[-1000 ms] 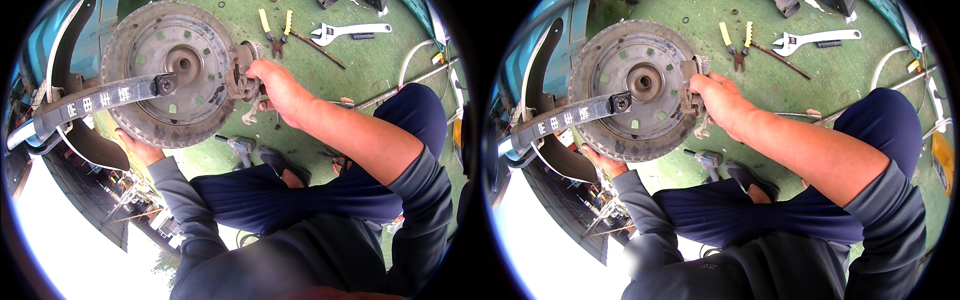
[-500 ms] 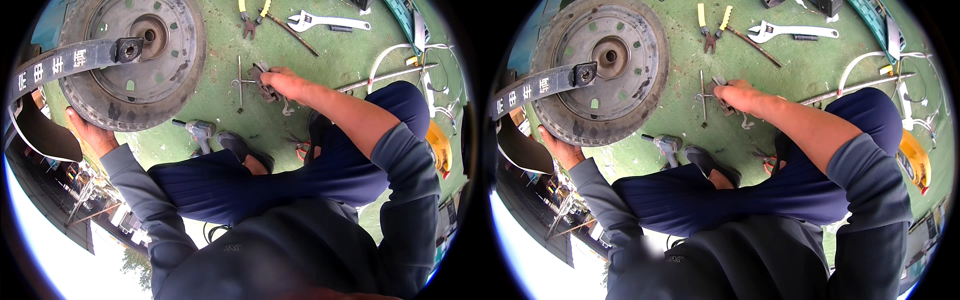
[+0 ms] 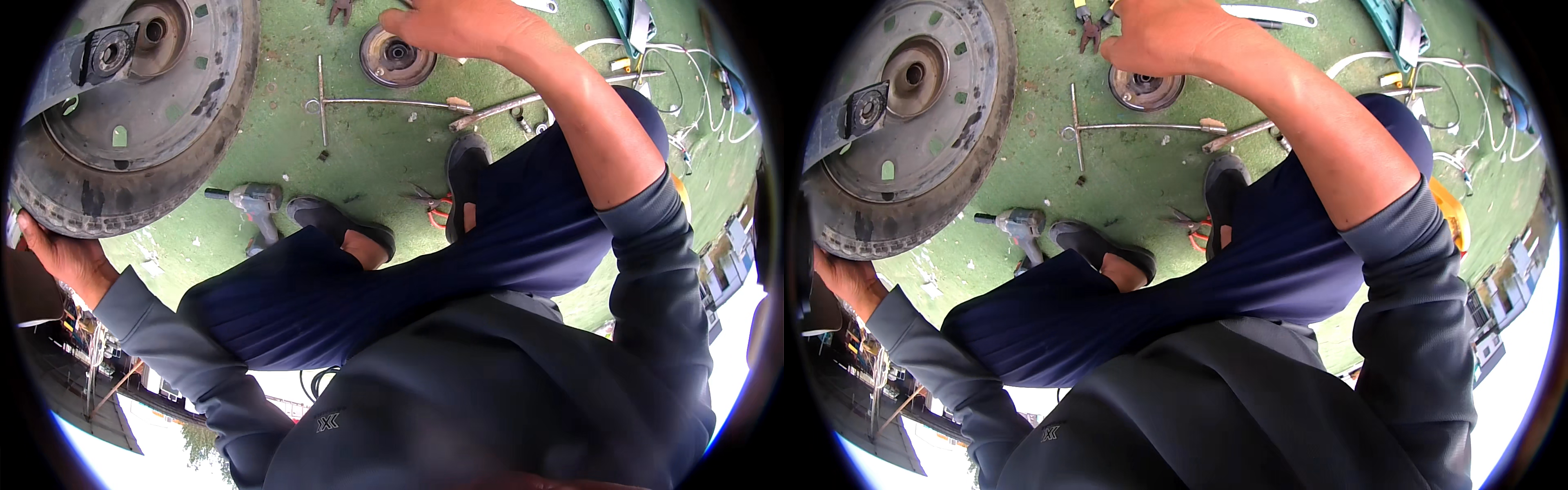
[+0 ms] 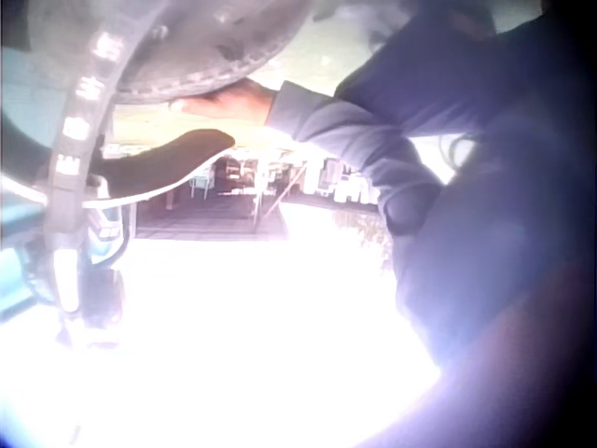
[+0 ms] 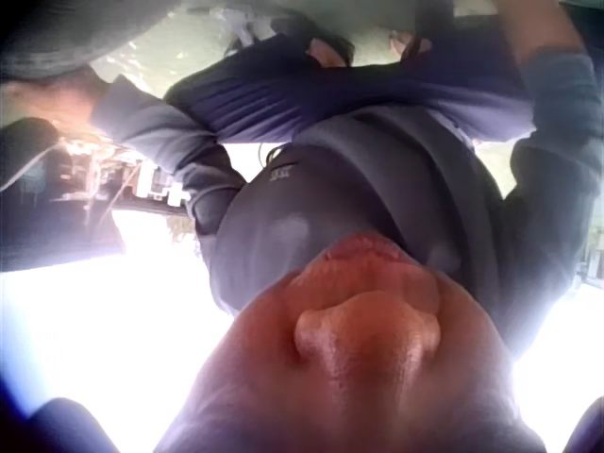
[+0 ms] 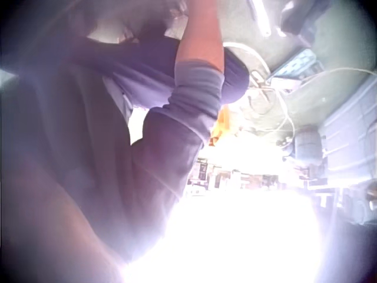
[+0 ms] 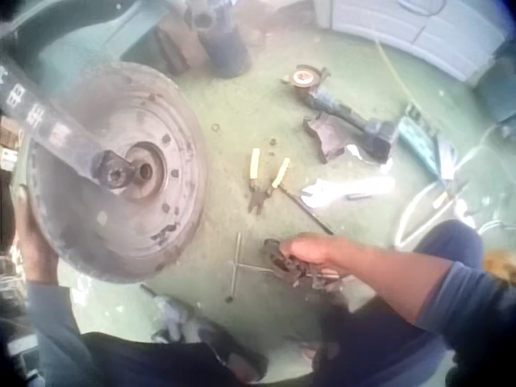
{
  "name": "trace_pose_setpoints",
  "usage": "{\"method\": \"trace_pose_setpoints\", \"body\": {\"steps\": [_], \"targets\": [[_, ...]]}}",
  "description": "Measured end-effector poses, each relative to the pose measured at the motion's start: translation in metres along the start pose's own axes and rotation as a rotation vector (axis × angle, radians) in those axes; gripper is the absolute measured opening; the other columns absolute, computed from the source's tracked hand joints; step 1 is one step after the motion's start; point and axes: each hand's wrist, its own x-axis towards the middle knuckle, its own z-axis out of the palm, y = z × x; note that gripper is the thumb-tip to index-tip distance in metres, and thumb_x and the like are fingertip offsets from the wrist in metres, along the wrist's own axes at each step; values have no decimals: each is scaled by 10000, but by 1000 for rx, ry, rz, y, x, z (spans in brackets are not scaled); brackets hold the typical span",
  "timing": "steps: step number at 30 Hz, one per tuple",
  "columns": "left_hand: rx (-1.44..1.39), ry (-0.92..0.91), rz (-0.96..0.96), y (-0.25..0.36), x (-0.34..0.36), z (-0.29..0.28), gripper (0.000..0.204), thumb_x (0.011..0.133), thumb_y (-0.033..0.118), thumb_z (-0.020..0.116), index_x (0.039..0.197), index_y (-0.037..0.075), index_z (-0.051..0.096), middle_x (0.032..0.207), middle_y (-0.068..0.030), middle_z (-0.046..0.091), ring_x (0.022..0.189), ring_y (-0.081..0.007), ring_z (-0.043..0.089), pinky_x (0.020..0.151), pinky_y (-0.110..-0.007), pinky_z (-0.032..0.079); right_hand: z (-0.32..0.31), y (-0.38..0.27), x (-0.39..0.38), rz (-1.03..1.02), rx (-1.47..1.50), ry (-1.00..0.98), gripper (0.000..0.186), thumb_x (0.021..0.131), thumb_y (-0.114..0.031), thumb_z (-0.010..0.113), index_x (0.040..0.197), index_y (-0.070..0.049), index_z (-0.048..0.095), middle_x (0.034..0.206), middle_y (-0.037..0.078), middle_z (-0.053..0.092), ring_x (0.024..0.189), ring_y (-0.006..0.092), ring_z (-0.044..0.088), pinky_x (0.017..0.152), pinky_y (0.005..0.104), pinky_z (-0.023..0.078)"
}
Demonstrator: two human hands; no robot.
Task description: The person sits on the floor and works on a small tire, using pliers to remove a wire from the rim and then inserting a small metal piece into the center hub. The person then lifts the tire and attaches a metal fender to it.
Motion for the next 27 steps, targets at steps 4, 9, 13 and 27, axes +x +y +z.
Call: {"method": "trace_pose_setpoints", "body": {"steps": [4,9,13,27], "targets": [[21,0,33,-3,4,18,617,1021,493,529,1425,27,494,1526,-148,479,1380,-323,468,1167,-510,348,-48,47,-41,400,331,-319,576,891,-373,607,1320,11,628,1194,245,711,1132,284,696,1023,434,505],[103,11,70,-15,-9,31,620,1018,473,531,1475,61,451,1550,-150,453,1395,-322,457,1178,-524,340,-122,56,-130,-235,770,944,311,944,-280,596,1038,11,653,853,130,630,784,255,581,731,379,481],[133,-181,90,-22,-11,72,605,1018,440,551,1502,98,431,1559,-144,446,1388,-308,469,1176,-534,350,46,188,-180,354,1422,1627,173,1007,-198,600,1034,-29,627,716,7,569,605,82,488,589,235,399],[667,-392,922,58,18,41,619,1005,301,613,1537,65,399,1502,-166,505,1329,-316,527,1117,-539,438,351,176,-235,1142,1185,1331,207,926,-163,665,1035,9,701,798,123,705,704,180,650,673,342,529]]}}
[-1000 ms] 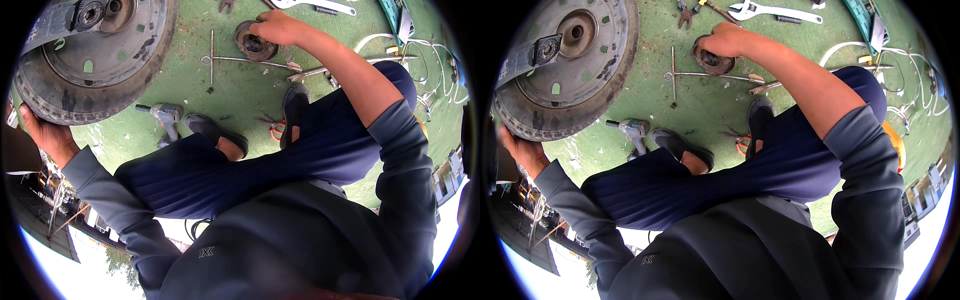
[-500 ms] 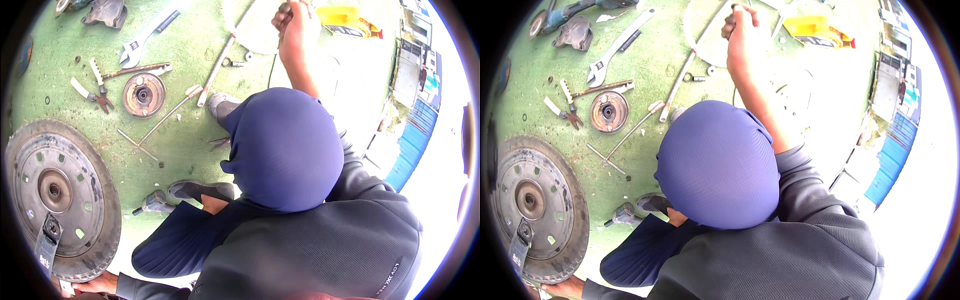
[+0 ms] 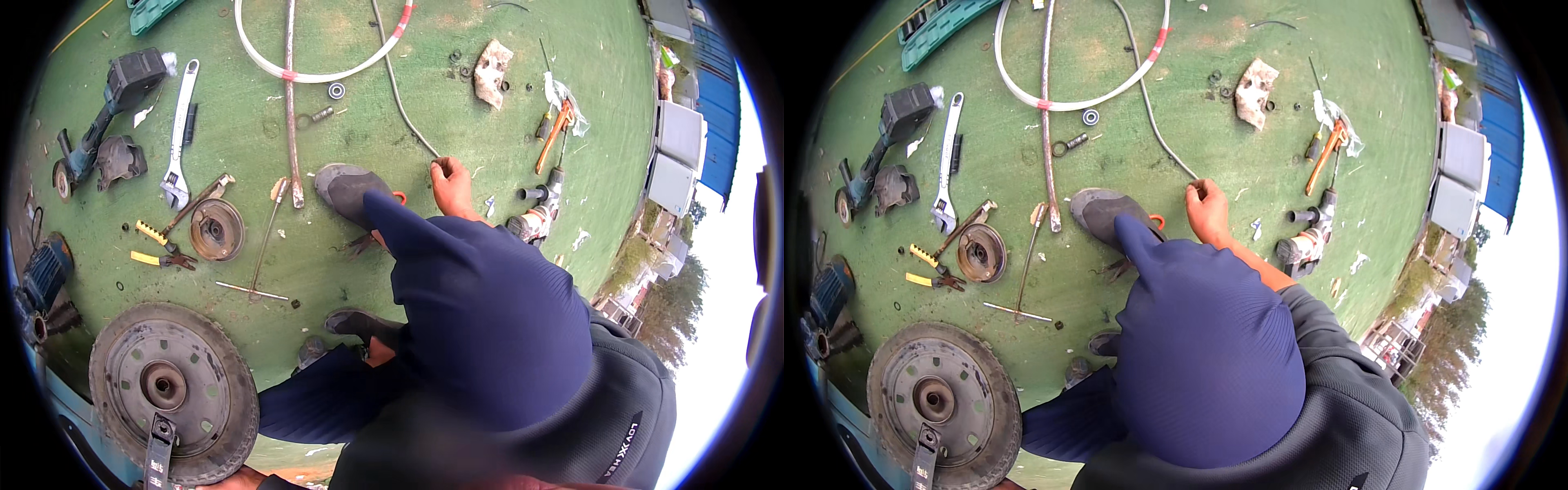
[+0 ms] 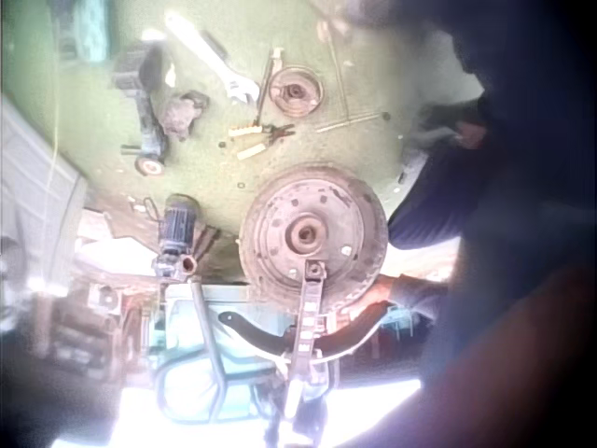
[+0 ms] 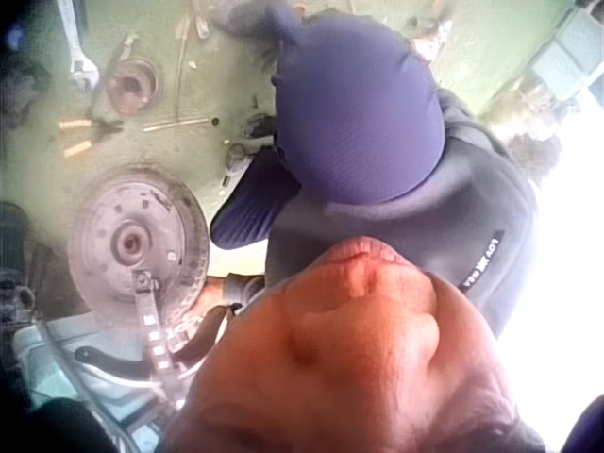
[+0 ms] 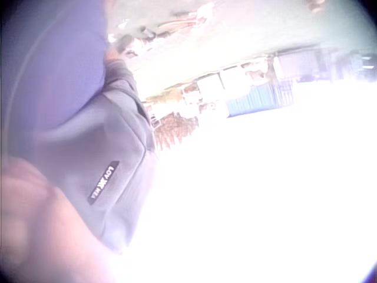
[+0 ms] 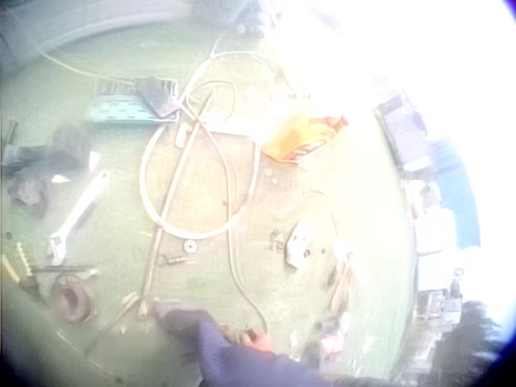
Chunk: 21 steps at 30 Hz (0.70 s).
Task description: The person sits on the floor and works on a small tire, using pliers to remove a wire from the rim and then inserting a small metal piece into the center hub. The person then lifts the tire and attaches a metal fender to it.
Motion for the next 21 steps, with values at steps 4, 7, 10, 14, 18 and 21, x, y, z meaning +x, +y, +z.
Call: {"method": "trace_pose_setpoints", "body": {"steps": [4,7,10,14,18,21], "targets": [[-286,-16,-324,26,-26,-21,710,1004,431,599,1575,97,343,1648,-128,305,1456,-327,367,1224,-520,286,35,-88,44,-369,-75,-95,274,898,-214,702,1087,-16,685,891,150,693,795,285,668,741,407,540],[-501,35,-578,21,-43,8,765,1007,549,508,1600,120,284,1649,-139,294,1474,-352,338,1236,-516,265,70,-146,65,-526,-240,-162,366,878,-290,730,1126,-25,681,1002,183,693,931,363,682,828,461,545],[-667,77,-777,12,-56,25,804,1013,614,436,1603,93,270,1646,-148,296,1483,-361,323,1241,-515,251,107,-185,67,-686,-443,-212,397,873,-336,736,1101,-16,681,1016,211,694,969,407,677,848,489,539],[-708,127,-823,1,-58,25,842,1021,650,387,1583,30,301,1627,-155,328,1474,-351,337,1234,-503,254,112,-196,77,-765,-559,-229,379,873,-345,733,988,14,692,929,249,714,892,437,689,797,509,536],[-870,55,-728,-15,-49,29,789,1022,635,404,1563,63,355,1582,-124,413,1435,-310,409,1209,-456,304,104,-219,87,-851,-435,-307,370,869,-294,730,1068,18,707,853,147,733,785,234,711,757,375,546],[-932,53,-782,-24,-54,24,807,1008,655,413,1564,72,360,1569,-120,436,1421,-311,434,1196,-458,331,116,-300,39,-1045,-319,-577,322,846,-199,732,1075,19,671,852,114,696,702,172,625,693,336,516]]}}
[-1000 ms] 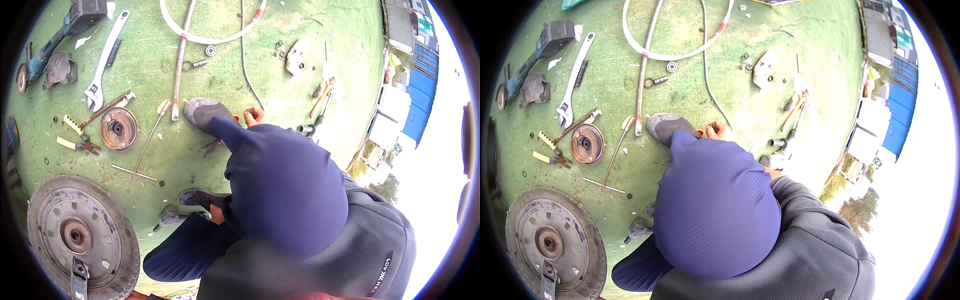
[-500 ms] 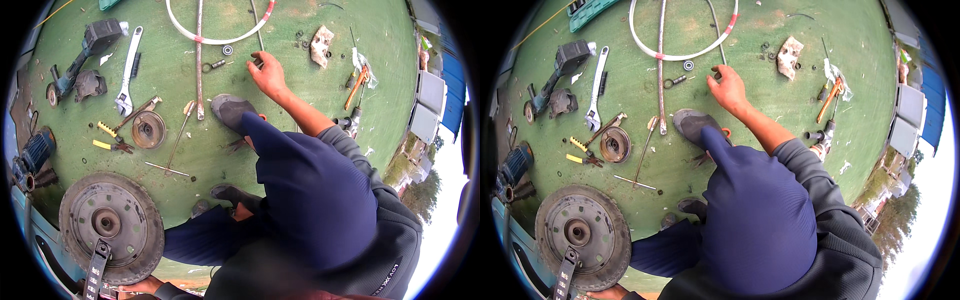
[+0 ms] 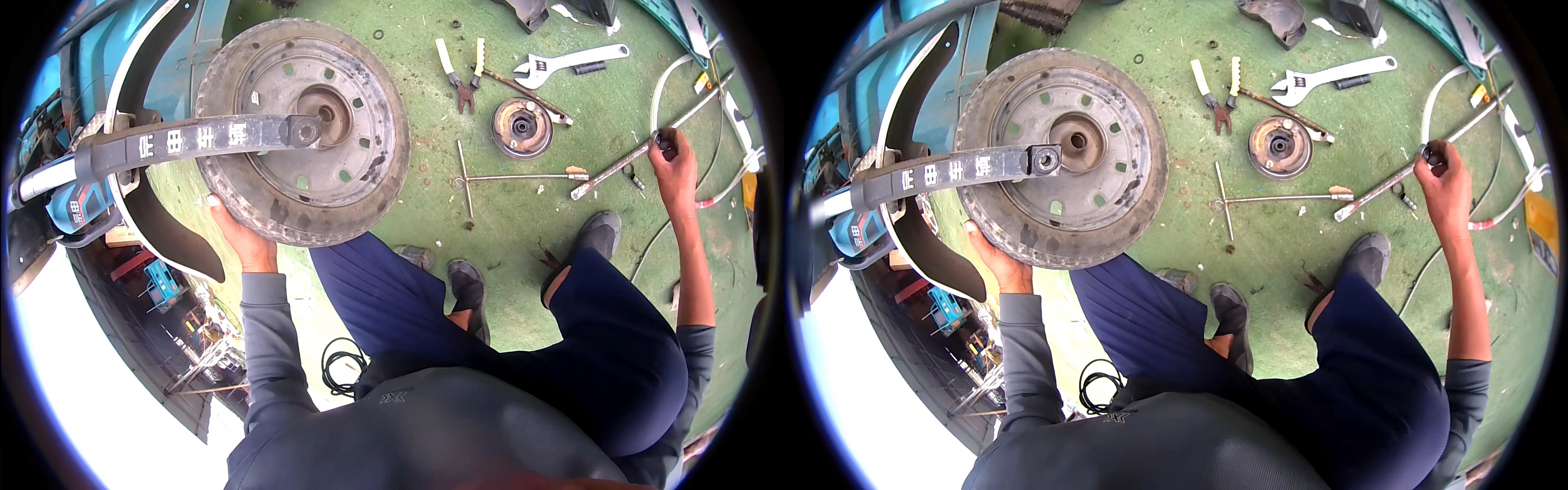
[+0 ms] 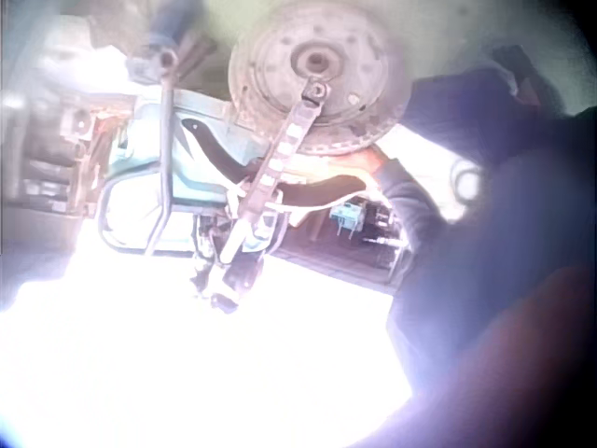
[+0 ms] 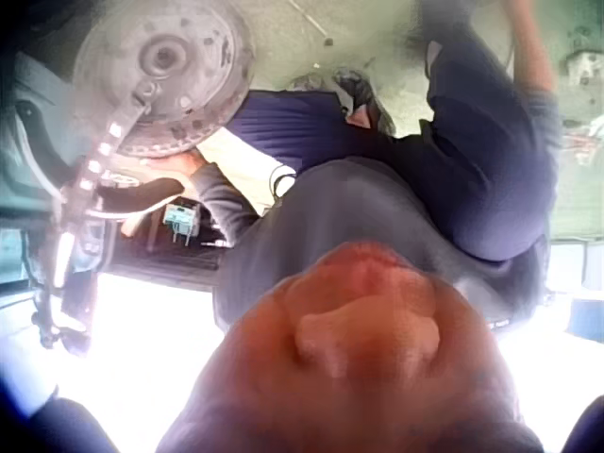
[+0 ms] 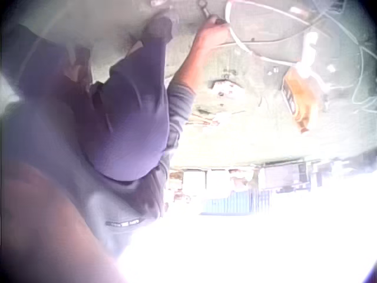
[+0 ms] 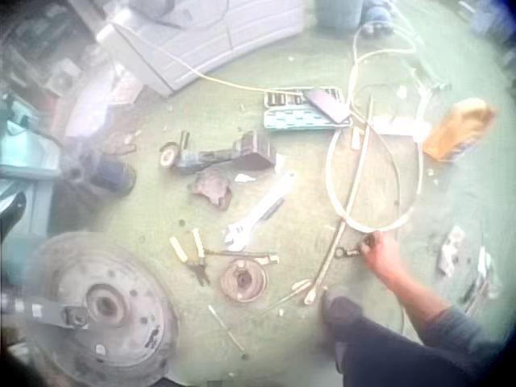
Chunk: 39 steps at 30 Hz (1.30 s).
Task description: The person sits on the floor and works on a small tire, using pliers to remove a wire from the rim and then inserting a small metal piece into the center hub. The person then lifts the tire and attaches a metal fender to it.
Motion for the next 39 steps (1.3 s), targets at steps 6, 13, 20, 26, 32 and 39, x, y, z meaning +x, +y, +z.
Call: {"method": "trace_pose_setpoints", "body": {"steps": [6,13,20,26,32,39], "targets": [[-39,50,46,-1,-8,-16,679,1048,559,433,1491,44,437,1470,-135,519,1326,-287,519,1130,-436,405,69,-240,39,-604,98,-641,316,783,-173,725,1016,27,647,947,201,672,809,355,658,765,430,534],[-76,71,28,-10,-5,-2,746,1025,602,445,1522,47,417,1504,-131,506,1343,-298,515,1138,-438,405,252,-361,-8,-303,683,-500,401,801,-215,794,1105,20,680,973,116,706,780,183,652,744,344,550],[33,195,30,-4,-15,-3,803,979,676,473,1527,91,425,1498,-107,509,1352,-296,496,1152,-447,384,295,-359,-38,-117,1071,-603,397,804,-200,807,1127,-3,688,1028,117,677,751,194,645,737,348,544],[9,197,19,0,-13,-11,798,983,681,461,1531,102,428,1504,-93,506,1353,-293,493,1154,-446,379,277,-368,-32,-348,911,-602,374,839,-223,783,1135,-19,683,1063,167,665,925,363,679,828,443,541],[43,197,49,-2,-14,-1,780,994,671,444,1528,103,435,1490,-88,524,1342,-290,505,1154,-436,379,279,-375,-21,-477,767,-590,378,838,-204,802,1151,-22,694,1055,159,665,929,355,673,838,439,534],[18,218,55,-2,-20,2,758,999,653,459,1493,78,472,1462,-105,550,1308,-288,533,1127,-431,409,281,-381,-20,-523,725,-553,323,822,-224,814,1066,-22,750,1076,222,680,995,412,668,870,475,540]]}}
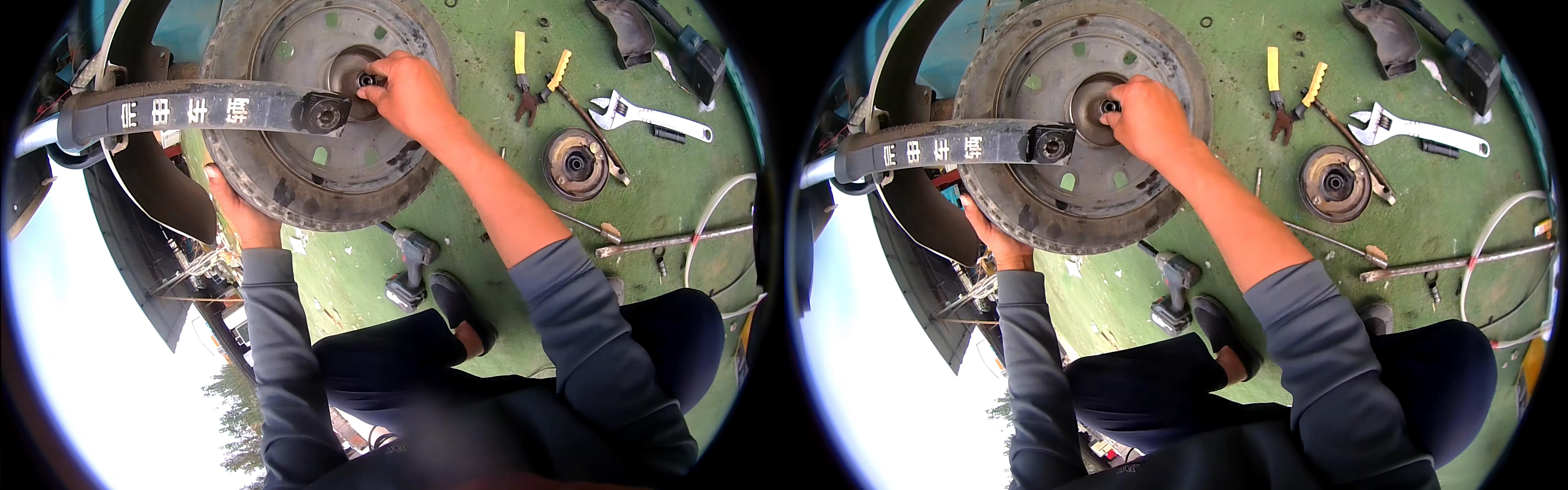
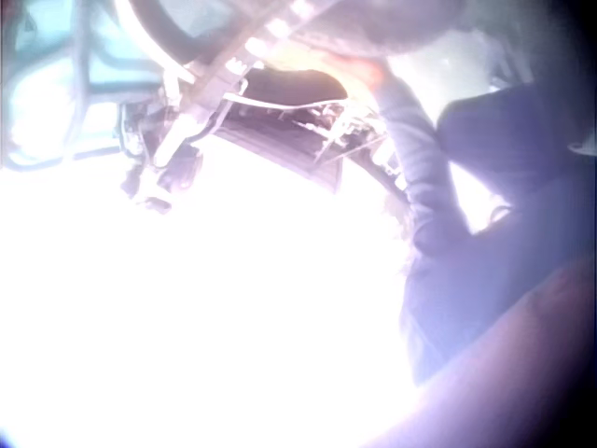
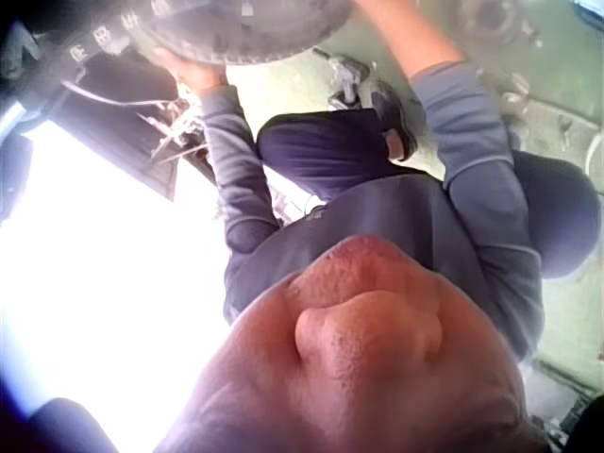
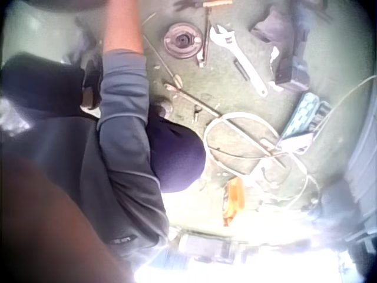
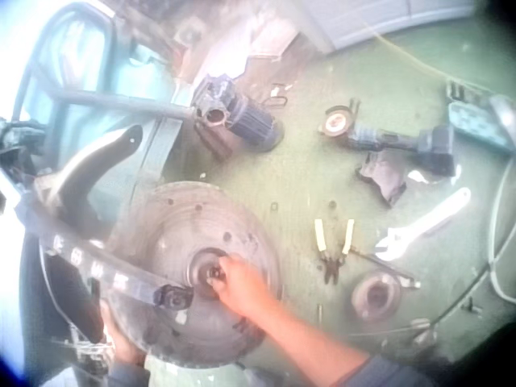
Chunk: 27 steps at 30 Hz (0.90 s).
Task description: The person sits on the floor and works on a small tire, using pliers to remove a wire from the rim and then inserting a small metal piece into the center hub. The person then lifts the tire and attaches a metal fender to it.
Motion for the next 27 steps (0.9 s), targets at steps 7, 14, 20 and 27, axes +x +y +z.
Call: {"method": "trace_pose_setpoints", "body": {"steps": [7,14,20,27], "targets": [[-11,-9,21,1,6,3,767,992,652,477,1502,78,462,1480,-104,533,1324,-293,517,1130,-443,403,10,14,-10,72,215,67,334,834,-217,811,1107,-33,756,1053,175,716,973,376,685,856,440,542],[-66,-37,3,-3,1,12,772,996,643,472,1538,96,417,1521,-109,495,1367,-306,484,1161,-457,374,21,25,-12,104,372,116,262,820,-182,827,1027,-29,781,998,162,739,906,333,712,809,398,556],[-17,2,49,-2,0,11,735,1017,601,469,1512,60,437,1499,-125,516,1341,-307,513,1141,-453,401,29,25,-11,200,505,115,223,840,-147,806,1028,-30,786,948,164,758,833,245,726,762,354,555],[-76,-40,56,-3,-2,12,676,1043,562,447,1467,36,474,1450,-129,549,1302,-275,547,1125,-430,419,36,18,-14,230,489,186,192,872,-138,791,1009,-4,789,804,84,737,699,133,639,659,301,513]]}}
